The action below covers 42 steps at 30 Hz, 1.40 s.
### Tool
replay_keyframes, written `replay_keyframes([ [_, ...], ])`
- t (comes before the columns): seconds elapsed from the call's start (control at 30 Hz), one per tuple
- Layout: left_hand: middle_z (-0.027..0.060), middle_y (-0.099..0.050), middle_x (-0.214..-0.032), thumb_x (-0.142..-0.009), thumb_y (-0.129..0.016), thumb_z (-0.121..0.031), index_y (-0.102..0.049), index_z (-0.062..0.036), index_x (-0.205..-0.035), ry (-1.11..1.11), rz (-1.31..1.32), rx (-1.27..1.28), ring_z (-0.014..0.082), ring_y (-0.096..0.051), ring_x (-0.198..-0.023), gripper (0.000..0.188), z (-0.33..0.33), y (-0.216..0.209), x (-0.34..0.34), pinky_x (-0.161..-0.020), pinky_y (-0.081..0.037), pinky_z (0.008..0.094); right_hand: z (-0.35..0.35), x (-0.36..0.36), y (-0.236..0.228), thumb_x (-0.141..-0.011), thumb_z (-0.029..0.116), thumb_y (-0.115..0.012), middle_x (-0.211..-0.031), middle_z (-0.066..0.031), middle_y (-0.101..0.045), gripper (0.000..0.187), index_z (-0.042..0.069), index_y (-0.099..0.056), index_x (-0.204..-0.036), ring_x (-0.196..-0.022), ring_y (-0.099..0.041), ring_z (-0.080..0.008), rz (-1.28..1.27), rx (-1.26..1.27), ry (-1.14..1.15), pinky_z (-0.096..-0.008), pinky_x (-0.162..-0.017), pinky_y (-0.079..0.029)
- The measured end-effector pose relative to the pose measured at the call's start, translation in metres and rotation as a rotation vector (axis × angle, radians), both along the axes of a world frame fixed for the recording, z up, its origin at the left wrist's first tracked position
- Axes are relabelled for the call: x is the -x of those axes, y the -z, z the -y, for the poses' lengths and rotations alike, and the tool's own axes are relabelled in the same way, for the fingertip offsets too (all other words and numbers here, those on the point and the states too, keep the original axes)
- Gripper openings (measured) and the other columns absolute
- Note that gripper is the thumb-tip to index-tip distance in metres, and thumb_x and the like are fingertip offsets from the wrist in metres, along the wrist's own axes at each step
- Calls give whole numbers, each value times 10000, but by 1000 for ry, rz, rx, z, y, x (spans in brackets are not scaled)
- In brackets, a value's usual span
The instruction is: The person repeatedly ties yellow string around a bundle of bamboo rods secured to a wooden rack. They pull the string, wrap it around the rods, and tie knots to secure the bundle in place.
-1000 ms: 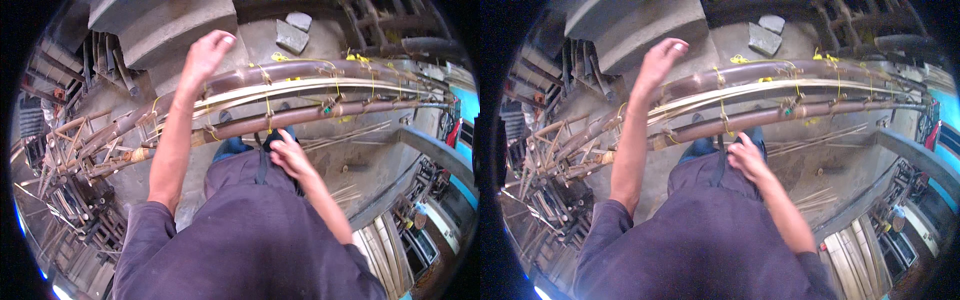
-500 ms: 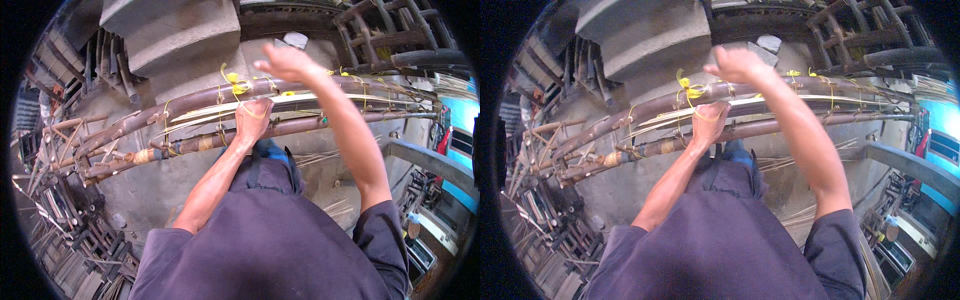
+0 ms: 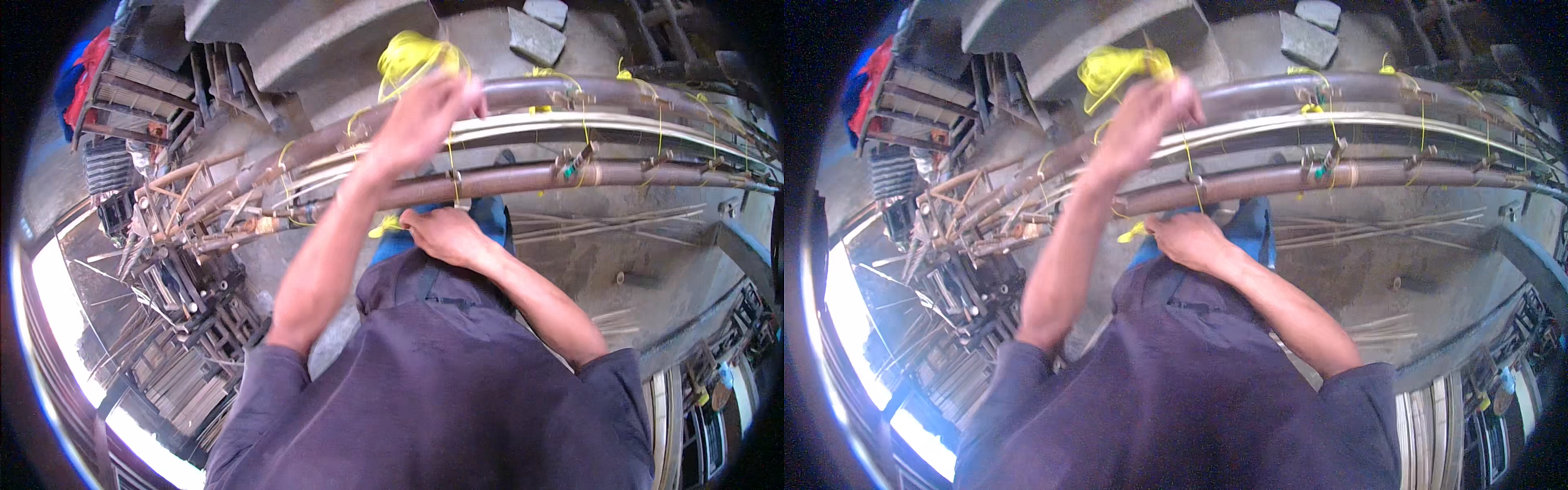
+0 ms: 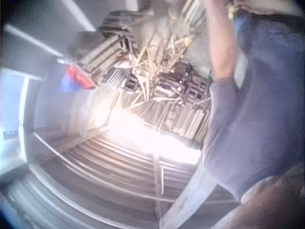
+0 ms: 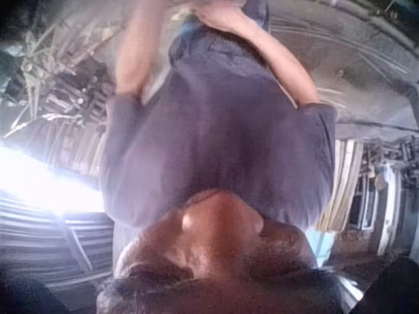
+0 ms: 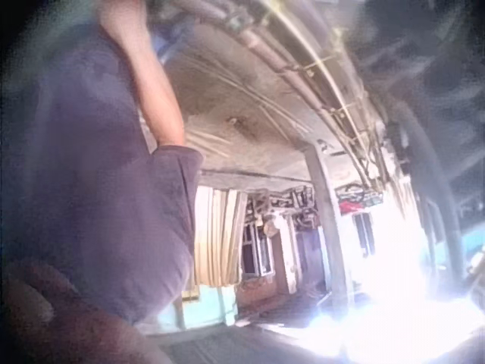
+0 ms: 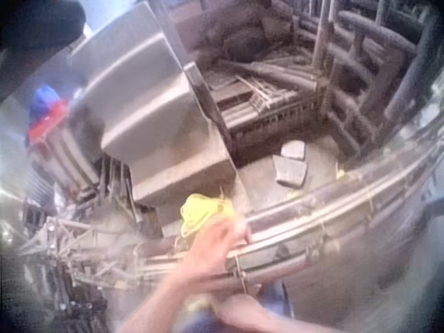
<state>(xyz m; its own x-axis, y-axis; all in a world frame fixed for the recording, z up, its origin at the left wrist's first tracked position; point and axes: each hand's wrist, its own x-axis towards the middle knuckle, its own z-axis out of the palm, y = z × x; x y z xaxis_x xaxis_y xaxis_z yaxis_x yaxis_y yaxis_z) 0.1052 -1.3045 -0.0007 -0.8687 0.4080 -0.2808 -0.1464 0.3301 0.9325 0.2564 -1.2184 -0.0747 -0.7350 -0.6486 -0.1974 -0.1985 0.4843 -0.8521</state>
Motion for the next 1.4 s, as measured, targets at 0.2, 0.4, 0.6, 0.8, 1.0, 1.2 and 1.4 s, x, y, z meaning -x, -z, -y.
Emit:
replay_keyframes([
  [0.2,62,-607,-701,-879,-483,-329,-597,-8,-786,-162,388,60,176,-543,-601,354,3,119,88,-635,-452,350,-24,-1,-1,-691,51,-605,-933,-92,-574,348,61,-574,-1037,-936,-558,-278,-335,-169,-103,-375,-763,-484],
  [0.4,137,-665,-1079,-923,-459,-448,-649,-71,-1103,186,-273,577,301,-612,-1049,459,134,83,113,-926,-458,409,2,-48,-79,-845,124,-631,-958,-92,-601,846,96,-83,-1489,-777,-602,-179,1024,678,382,-299,-684,-503],
  [0.6,179,-650,-1004,-911,-510,-283,-620,-36,-1050,33,-498,325,343,-618,-965,304,181,38,-1,-839,-481,415,100,-35,2,-895,147,-581,-831,-106,-633,148,13,-619,-945,-733,-613,-205,225,48,575,-331,-668,-491],
  [0.8,154,-653,-905,-839,-582,-157,-641,-36,-970,-85,-648,496,313,-623,-856,188,178,72,-101,-799,-458,423,153,115,-203,-816,123,-633,-836,-121,-604,104,29,-642,-862,-796,-623,-259,-464,-248,-186,-351,-694,-495],
  [1.0,117,-647,-727,-857,-610,-231,-680,-97,-808,-190,-664,427,275,-632,-718,159,161,77,-91,-679,-454,394,116,204,-69,-910,234,-561,-843,-154,-614,349,0,-523,-1166,-818,-627,-318,-475,-602,-53,-414,-750,-505],
  [1.2,111,-620,-708,-826,-605,-215,-647,-70,-786,-208,-698,470,307,-607,-700,156,174,77,-95,-659,-440,424,131,108,-98,-901,259,-517,-799,-169,-637,276,34,-553,-1056,-737,-637,-337,117,500,493,-451,-686,-502],
  [1.4,96,-692,-915,-927,-566,-324,-663,-30,-964,-191,55,-262,151,-644,-885,312,165,52,-72,-815,-490,321,147,-17,40,-899,260,-489,-652,-134,-594,223,52,-564,-872,-583,-607,-302,-368,-57,64,-431,-546,-484],
])
